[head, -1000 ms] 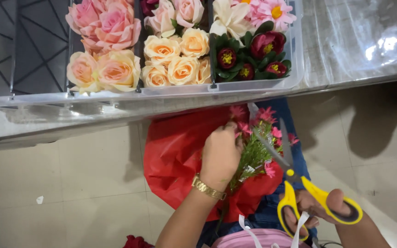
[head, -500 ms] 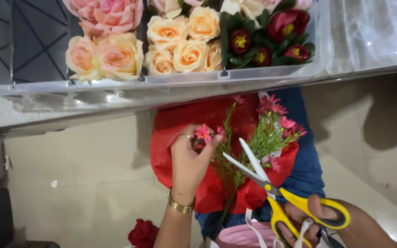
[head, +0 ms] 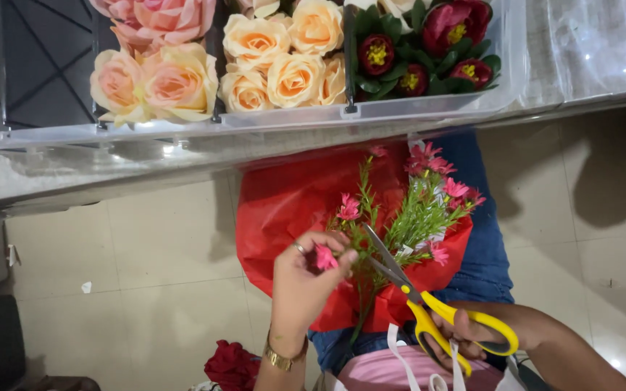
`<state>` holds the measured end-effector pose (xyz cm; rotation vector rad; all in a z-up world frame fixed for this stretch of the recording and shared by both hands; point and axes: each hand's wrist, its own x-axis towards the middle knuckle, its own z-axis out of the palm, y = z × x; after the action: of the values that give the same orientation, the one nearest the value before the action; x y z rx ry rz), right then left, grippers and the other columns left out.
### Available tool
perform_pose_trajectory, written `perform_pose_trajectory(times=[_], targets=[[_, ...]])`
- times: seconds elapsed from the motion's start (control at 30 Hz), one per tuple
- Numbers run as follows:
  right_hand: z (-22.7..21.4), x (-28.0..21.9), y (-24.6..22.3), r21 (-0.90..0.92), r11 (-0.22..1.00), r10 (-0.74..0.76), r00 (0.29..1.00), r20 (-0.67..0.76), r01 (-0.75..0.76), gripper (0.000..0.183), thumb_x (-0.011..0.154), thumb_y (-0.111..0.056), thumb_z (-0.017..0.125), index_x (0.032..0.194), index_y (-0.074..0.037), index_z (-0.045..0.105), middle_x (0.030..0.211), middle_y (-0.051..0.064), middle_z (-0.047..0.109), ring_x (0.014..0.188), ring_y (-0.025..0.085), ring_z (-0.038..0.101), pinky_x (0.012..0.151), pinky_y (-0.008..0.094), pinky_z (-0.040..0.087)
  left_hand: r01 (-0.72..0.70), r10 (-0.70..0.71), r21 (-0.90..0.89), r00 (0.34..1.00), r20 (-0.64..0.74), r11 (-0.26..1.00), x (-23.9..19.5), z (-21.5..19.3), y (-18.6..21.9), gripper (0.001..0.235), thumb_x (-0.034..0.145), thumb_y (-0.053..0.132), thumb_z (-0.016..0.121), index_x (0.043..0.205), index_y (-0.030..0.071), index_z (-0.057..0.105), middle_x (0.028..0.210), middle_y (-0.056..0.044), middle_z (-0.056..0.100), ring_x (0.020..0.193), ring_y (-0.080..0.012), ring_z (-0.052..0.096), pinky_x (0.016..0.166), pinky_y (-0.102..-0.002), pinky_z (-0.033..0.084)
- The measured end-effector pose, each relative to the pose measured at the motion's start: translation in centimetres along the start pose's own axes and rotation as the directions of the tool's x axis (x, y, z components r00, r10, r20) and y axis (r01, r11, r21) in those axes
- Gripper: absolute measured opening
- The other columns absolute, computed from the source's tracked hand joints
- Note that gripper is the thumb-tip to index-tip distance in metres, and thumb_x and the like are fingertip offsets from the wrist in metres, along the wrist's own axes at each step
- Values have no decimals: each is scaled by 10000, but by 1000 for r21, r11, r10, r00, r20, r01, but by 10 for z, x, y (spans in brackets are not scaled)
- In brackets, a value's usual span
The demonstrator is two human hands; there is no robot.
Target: The recorder organizes artificial flowers into a container and trims stems with scissors.
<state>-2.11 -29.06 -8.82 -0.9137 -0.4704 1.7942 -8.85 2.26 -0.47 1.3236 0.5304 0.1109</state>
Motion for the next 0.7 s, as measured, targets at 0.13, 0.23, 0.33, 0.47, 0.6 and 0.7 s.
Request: perform_pose_trajectory(times=[0.13,0.23,0.33,0.47,0.6,0.7], targets=[[0,2,21,-35,998,49,981,-187,-57,885,811,-848,454,1092,-24,618,890,62,667,685,115,564,631,260,473,111,-122,255,992,30,961,-16,1,0,176,791,2,853,904,1,717,807,15,676,698,-17,566,625,-189,497],[5,7,5,-133,990,23,976,-217,-53,870,827,-833,423,1120,-44,644,895,47,672,723,117,582,663,268,495,200,-208,316,978,-8,927,-21,2,2,155,789,21,855,889,10,737,727,27,645,645,-15,557,585,-191,478],[10,15,-19,-223,974,-72,988,-140,39,834,900,-806,394,1118,-44,654,924,32,675,796,125,597,723,276,502,217,-219,264,975,-23,940,-25,-8,-10,120,816,8,833,880,-2,731,707,19,644,615,-24,561,564,-201,468],[14,22,-36,-193,972,-144,988,-54,131,730,986,-714,463,1043,-10,648,852,31,670,797,140,618,740,291,510,210,-217,88,973,77,974,-24,-18,-11,105,819,-61,780,873,-34,693,819,-12,737,669,-37,633,614,-203,519],[4,29,-15,-228,973,-72,978,-197,25,569,951,-590,580,1033,-31,648,806,10,644,749,102,594,690,277,513,294,-295,24,948,122,955,-19,-31,-19,102,825,-79,761,873,-44,678,806,-65,749,643,-70,652,592,-227,529],[-10,33,8,-154,988,-32,959,-283,-12,423,920,-447,683,1020,-38,648,773,-3,618,697,75,570,623,265,497,297,-296,12,945,137,955,-17,-35,-17,95,832,-78,759,884,-55,683,801,-86,746,647,-78,660,597,-236,537]])
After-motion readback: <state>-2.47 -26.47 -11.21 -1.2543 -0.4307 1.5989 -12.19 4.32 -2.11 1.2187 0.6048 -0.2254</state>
